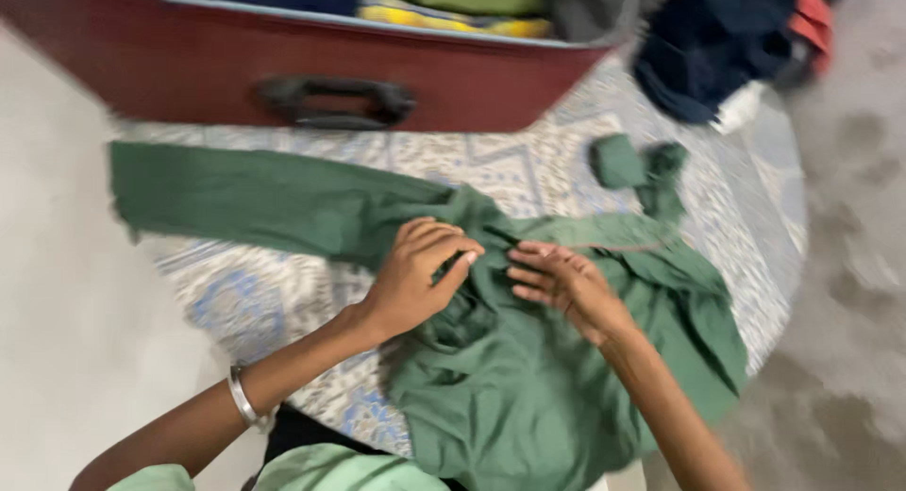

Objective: The person spreads a green shirt on a table and fastens the buttons on the front and the sleeves before preparing to place it into a suitcase.

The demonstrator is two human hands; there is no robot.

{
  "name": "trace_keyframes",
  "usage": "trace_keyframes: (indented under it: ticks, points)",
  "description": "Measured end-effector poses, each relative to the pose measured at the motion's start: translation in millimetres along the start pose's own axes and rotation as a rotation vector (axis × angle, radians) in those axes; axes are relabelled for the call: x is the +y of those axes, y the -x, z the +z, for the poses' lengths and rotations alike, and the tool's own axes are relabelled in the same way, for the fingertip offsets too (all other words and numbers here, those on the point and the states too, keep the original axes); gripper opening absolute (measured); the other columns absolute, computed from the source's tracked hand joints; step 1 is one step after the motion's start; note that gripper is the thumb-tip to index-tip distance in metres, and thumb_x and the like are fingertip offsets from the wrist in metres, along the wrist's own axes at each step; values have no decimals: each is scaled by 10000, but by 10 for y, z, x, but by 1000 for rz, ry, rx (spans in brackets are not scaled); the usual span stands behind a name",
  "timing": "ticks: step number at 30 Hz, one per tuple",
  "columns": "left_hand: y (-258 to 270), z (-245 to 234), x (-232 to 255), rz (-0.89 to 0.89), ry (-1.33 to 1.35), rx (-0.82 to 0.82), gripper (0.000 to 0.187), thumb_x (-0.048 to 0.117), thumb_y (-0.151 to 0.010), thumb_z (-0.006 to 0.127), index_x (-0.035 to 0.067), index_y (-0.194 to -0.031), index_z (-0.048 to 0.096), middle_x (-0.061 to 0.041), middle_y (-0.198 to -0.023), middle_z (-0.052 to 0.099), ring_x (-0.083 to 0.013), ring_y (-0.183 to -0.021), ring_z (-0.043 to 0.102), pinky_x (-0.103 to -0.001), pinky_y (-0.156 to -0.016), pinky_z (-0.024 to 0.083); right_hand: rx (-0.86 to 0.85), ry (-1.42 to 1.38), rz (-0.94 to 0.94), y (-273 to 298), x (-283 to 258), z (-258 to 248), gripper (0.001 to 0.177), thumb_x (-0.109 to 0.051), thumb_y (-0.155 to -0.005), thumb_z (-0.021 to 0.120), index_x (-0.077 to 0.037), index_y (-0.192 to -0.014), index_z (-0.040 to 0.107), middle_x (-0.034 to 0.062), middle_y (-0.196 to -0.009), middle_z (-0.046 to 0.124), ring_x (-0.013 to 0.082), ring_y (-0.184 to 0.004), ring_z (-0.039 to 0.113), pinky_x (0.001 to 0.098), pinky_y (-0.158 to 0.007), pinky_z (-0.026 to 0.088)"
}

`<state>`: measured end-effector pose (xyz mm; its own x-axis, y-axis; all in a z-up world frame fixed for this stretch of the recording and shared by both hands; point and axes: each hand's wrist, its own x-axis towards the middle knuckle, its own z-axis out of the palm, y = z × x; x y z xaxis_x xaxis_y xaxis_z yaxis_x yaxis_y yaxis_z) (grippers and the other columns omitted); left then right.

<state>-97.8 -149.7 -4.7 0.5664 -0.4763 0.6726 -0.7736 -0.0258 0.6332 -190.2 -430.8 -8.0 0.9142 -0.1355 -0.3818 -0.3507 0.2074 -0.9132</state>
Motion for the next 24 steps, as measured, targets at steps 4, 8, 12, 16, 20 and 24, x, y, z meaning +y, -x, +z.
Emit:
trace_keyframes:
  ticks: [4,8,12,16,20,24]
  points:
    - [-293,559,281,86,204,-176,127,176,-995,646,76,-1038,711,-94,-1000,744,-307,-1015,691,-439,-957,485,474,660,-554,364,-38,-728,558,-295,-1015,650,73,-1417,530,236,-1348,638,324,-1131,645,434,-949,543]
    - [-467,1348,546,148,279,-493,168,184,-985,626,50,-1044,709,-148,-937,711,-364,-952,671,-470,-862,503,1020,1583,-886,556,59,-1490,800,-393,-861,778,139,-1389,501,299,-1261,620,450,-1107,623,490,-905,497]
    - [-505,2278,560,251,294,-544,157,115,-966,571,42,-1036,691,-159,-967,716,-380,-969,675,-477,-861,518,1023,1247,-461,723,7,-1856,384,-285,-949,774,-6,-1193,673,190,-1019,691,359,-930,671,441,-821,516]
    - [-563,3496,287,101,464,-407,213,80,-969,566,31,-1101,726,-166,-1024,738,-350,-958,718,-447,-833,565,1093,1235,-674,1016,-156,-1678,201,-179,-969,774,-21,-1056,686,188,-948,670,345,-890,660,437,-797,517]
    - [-659,4429,-88,-720,1194,-403,310,57,-963,488,8,-1197,685,-124,-1093,748,-295,-927,718,-458,-827,587,1093,1216,-864,1348,-207,-1275,176,-111,-995,742,-4,-1094,645,194,-975,694,348,-853,695,419,-741,544]
    - [-726,4486,-410,-1036,1551,-171,433,381,-1064,432,128,-1391,560,-45,-1373,634,-220,-1215,593,-396,-1039,481,1017,1291,-903,1512,-92,-909,197,-144,-979,737,-22,-1104,645,184,-904,706,351,-758,715,397,-648,552]
